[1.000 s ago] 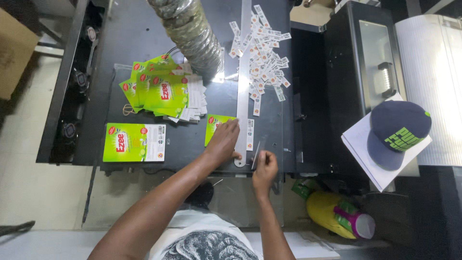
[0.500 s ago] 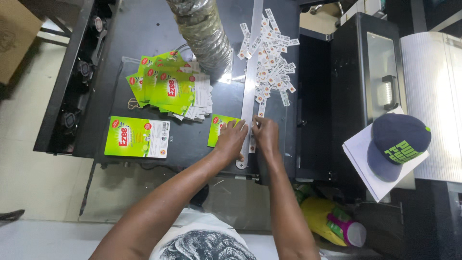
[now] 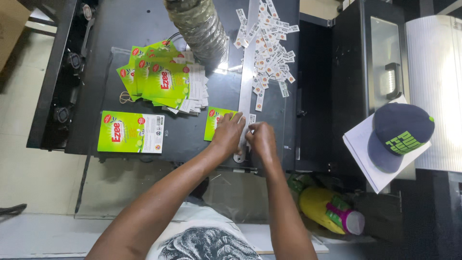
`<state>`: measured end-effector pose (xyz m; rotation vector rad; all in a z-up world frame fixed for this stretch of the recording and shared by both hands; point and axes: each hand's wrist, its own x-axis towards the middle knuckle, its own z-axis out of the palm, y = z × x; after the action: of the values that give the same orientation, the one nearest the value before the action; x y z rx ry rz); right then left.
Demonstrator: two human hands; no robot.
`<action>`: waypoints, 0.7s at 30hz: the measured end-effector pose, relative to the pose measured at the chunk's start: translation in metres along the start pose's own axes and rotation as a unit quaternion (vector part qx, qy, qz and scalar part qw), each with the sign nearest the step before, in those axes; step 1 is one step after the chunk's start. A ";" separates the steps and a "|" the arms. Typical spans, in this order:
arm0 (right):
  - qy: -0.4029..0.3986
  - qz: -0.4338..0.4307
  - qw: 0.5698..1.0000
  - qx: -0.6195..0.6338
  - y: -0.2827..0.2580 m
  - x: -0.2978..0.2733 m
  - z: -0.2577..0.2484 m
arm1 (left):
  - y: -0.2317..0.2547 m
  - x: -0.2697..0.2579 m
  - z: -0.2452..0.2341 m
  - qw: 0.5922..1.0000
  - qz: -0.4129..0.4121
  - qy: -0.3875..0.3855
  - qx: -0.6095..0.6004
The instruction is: The person uses a utility knife and a metal ruler to cut small rectangular pieces from green printed paper sheets. The person repeatedly aligns the ruler, cuts along the edge, and moves the cut pieces aside on the table.
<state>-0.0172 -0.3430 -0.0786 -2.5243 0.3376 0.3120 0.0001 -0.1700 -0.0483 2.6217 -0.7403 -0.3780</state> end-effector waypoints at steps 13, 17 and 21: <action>-0.039 0.069 0.995 0.060 -0.013 -0.107 -0.012 | -0.006 0.004 0.022 1.000 0.003 0.016 0.017; 0.018 0.047 0.997 0.065 -0.030 -0.078 -0.036 | -0.009 0.005 0.021 1.000 0.000 0.021 -0.002; 0.070 -0.006 0.997 0.037 -0.011 -0.007 -0.022 | -0.008 0.002 0.016 0.999 0.004 0.021 -0.036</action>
<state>-0.0173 -0.3458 -0.0529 -2.4805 0.3799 0.1160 -0.0001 -0.1695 -0.0665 2.5506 -0.7096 -0.3410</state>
